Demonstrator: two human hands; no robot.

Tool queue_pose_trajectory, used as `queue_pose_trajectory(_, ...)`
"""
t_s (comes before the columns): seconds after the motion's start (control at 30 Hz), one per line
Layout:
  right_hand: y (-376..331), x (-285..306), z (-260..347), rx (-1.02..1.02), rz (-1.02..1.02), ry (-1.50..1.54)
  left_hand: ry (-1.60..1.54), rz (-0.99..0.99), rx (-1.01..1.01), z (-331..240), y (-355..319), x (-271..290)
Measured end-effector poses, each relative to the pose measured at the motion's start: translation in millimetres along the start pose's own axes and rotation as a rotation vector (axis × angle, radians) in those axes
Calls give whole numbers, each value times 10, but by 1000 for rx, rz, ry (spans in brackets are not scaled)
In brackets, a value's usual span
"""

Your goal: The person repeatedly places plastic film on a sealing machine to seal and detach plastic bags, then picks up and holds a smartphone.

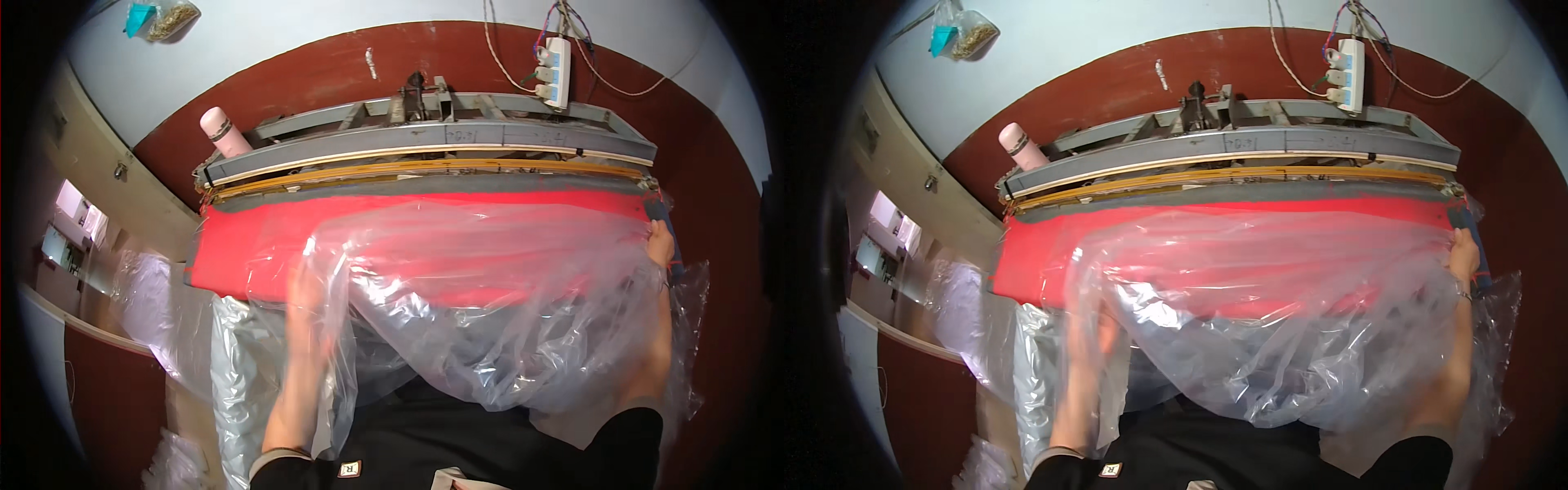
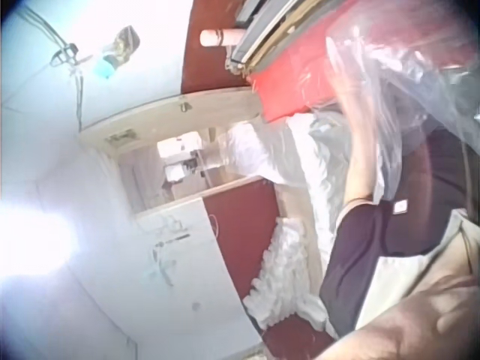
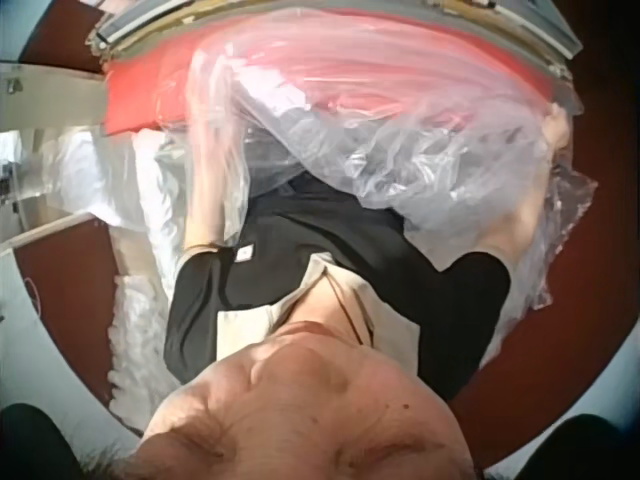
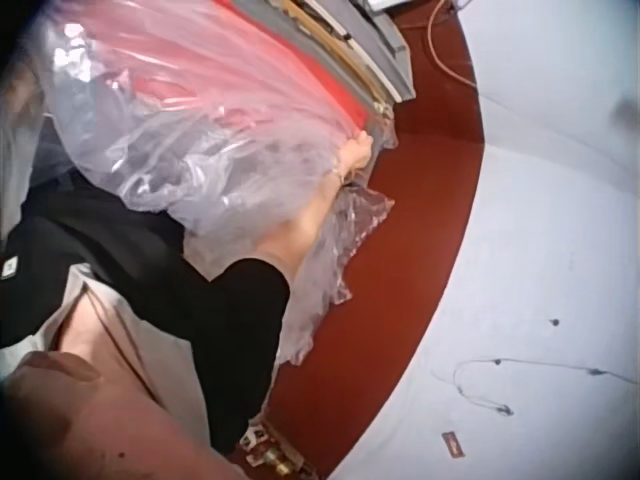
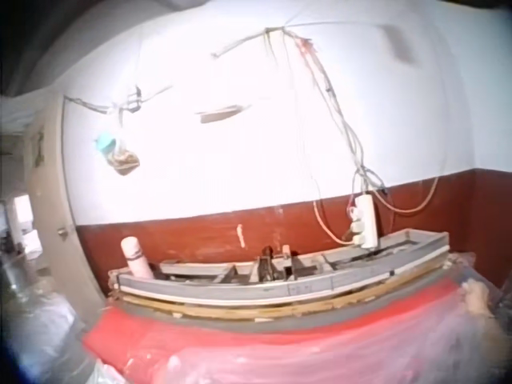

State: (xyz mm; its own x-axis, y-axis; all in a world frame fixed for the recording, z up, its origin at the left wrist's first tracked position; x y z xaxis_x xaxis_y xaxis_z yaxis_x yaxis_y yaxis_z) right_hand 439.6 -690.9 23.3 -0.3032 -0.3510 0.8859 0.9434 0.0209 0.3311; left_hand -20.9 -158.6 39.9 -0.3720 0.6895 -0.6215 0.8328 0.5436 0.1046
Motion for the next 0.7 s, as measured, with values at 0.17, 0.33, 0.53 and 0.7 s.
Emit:
queue_pose_trajectory(0.17,4,26,-7,20,-33,-31,1644,908,229,1112,-940,-164)
queue_pose_trajectory(0.33,53,-46,-88,5,-2,-7,-52,341,278,784,-788,-143)
queue_pose_trajectory(0.53,112,-125,-347,-129,22,-23,156,-331,-389,-1444,-385,845)
queue_pose_trajectory(0.7,121,-105,-407,-104,-37,-115,641,-628,23,-1330,122,1982)
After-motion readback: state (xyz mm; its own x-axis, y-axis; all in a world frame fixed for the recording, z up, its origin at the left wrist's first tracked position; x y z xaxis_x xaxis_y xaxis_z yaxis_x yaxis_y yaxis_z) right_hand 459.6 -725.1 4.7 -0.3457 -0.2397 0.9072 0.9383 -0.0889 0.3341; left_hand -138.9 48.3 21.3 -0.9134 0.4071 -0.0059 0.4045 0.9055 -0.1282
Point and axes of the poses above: each hand's wrist, its own y-axis towards the middle knuckle, its own x-axis out of the back of the hand, z = x × y, the point moved 9 cm from there along y, towards the middle knuckle, and after that the axes turned 10 degrees about z, right-handed, at the moved point
